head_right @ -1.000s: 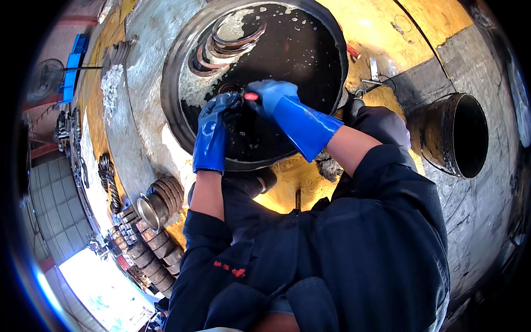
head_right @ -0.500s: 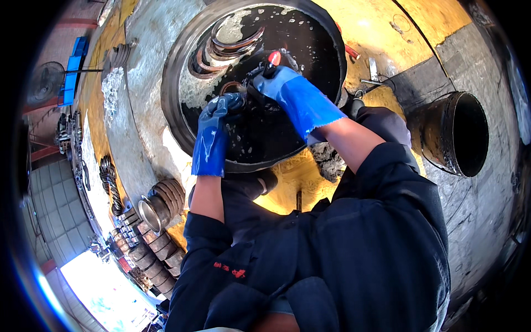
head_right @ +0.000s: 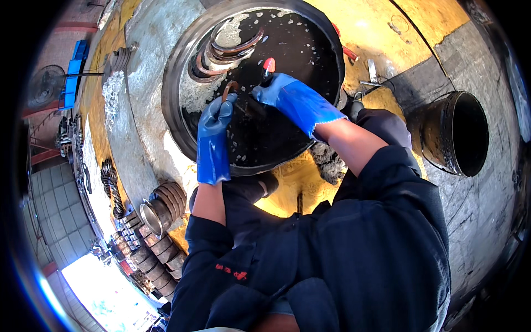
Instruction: The person uses a brush and their hands to scrub metal rings and industrial parts inside a bucket of dark liquid, then places the parts onto a cloth on the floor.
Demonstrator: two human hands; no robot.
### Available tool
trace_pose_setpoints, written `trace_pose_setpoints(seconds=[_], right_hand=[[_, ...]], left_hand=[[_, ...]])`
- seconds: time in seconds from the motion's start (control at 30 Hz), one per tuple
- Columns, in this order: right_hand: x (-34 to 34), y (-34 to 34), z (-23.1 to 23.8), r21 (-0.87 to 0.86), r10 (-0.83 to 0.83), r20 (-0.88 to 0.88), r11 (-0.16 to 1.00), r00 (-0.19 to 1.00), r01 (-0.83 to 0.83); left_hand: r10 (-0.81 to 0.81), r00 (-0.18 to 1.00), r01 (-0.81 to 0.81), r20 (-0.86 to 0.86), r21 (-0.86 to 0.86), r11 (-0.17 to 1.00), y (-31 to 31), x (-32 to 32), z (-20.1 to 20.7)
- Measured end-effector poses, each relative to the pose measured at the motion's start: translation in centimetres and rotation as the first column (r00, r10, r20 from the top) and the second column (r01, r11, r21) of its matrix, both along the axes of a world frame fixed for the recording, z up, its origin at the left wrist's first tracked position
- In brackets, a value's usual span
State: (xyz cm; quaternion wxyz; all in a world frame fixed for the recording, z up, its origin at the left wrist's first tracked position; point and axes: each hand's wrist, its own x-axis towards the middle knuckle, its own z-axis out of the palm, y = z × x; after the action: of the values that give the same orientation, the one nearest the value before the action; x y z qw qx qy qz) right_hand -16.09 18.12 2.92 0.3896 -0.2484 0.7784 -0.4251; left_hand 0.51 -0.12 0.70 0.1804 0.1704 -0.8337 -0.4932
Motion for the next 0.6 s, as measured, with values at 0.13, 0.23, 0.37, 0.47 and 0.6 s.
trace_pose_setpoints(seconds=[0.13, 0.23, 0.37, 0.47, 0.6], right_hand=[[-0.4, -0.1, -1.4, -0.023, -0.007, -0.128, 1.0, 0.992, 0.004], [1.2, 1.3, -0.7, -0.124, -0.12, -0.225, 0.988, 0.967, 0.094], [3.3, 4.1, -0.8, -0.217, -0.083, -0.552, 0.975, 0.83, -0.047], [5.5, 5.3, -1.6, -0.237, -0.014, -0.666, 0.952, 0.746, -0.194], [6.6, 6.6, -1.1, -0.148, 0.164, -0.717, 0.914, 0.678, -0.377]], left_hand=[[-0.064, 0.997, 0.077, 0.045, -0.71, 0.7, -0.8, -1.0, 0.2], [-0.105, 0.994, 0.072, 0.016, -0.832, 0.551, -0.2, -0.8, 0.8], [-0.087, 0.996, 0.056, 0.015, -0.867, 0.494, 0.4, -1.0, 0.8], [-0.018, 0.999, 0.046, 0.043, -0.904, 0.425, 0.3, -0.4, 0.3], [0.052, 0.997, 0.022, 0.052, -0.886, 0.464, 1.0, 0.2, 2.0]])
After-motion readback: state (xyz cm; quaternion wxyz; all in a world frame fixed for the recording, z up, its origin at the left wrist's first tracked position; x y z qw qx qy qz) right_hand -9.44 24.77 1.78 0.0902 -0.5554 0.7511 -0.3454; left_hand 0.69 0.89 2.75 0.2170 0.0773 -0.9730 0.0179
